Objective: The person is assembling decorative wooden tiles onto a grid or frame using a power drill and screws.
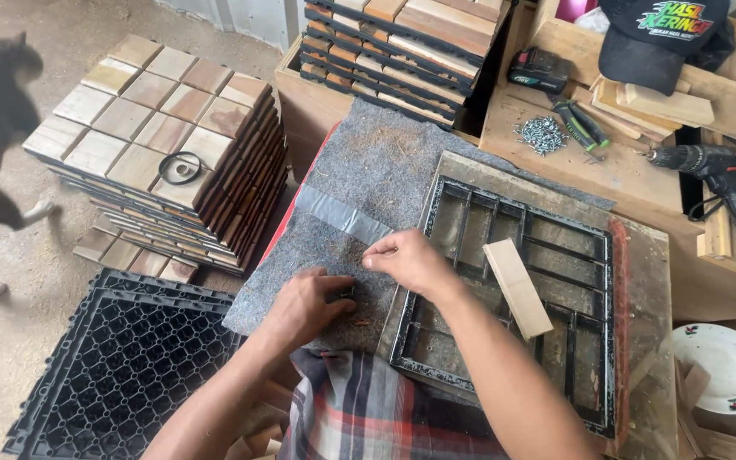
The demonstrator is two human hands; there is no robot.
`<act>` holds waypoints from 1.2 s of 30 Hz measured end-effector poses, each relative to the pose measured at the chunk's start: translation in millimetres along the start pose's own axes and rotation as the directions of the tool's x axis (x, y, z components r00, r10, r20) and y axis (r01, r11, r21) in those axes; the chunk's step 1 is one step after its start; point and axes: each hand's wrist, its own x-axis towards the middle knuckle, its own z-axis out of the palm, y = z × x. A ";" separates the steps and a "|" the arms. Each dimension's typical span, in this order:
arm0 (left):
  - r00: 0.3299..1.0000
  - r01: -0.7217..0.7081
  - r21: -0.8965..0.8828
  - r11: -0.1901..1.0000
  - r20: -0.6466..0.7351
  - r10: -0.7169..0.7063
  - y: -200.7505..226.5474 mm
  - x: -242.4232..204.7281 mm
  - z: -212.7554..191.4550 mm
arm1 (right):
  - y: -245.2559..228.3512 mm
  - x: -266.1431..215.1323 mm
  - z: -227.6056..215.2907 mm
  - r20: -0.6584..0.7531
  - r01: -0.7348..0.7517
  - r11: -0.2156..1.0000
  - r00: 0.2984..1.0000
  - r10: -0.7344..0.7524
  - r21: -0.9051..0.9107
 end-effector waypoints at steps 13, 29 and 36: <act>0.841 -0.337 0.392 0.856 -0.283 0.461 -20.0 -5.5 47.4 | 64.8 39.1 40.6 -0.046 -0.054 0.745 0.998 0.032 -0.665; 0.940 0.265 -0.929 0.260 0.189 -0.283 12.7 -10.5 -32.5 | 23.3 1.3 11.8 0.246 -0.194 0.816 0.967 0.066 0.545; 0.926 0.343 -0.319 0.884 -0.040 -0.374 14.8 -25.5 -32.4 | -12.0 -26.2 41.1 0.098 0.036 0.984 0.995 -0.019 -0.173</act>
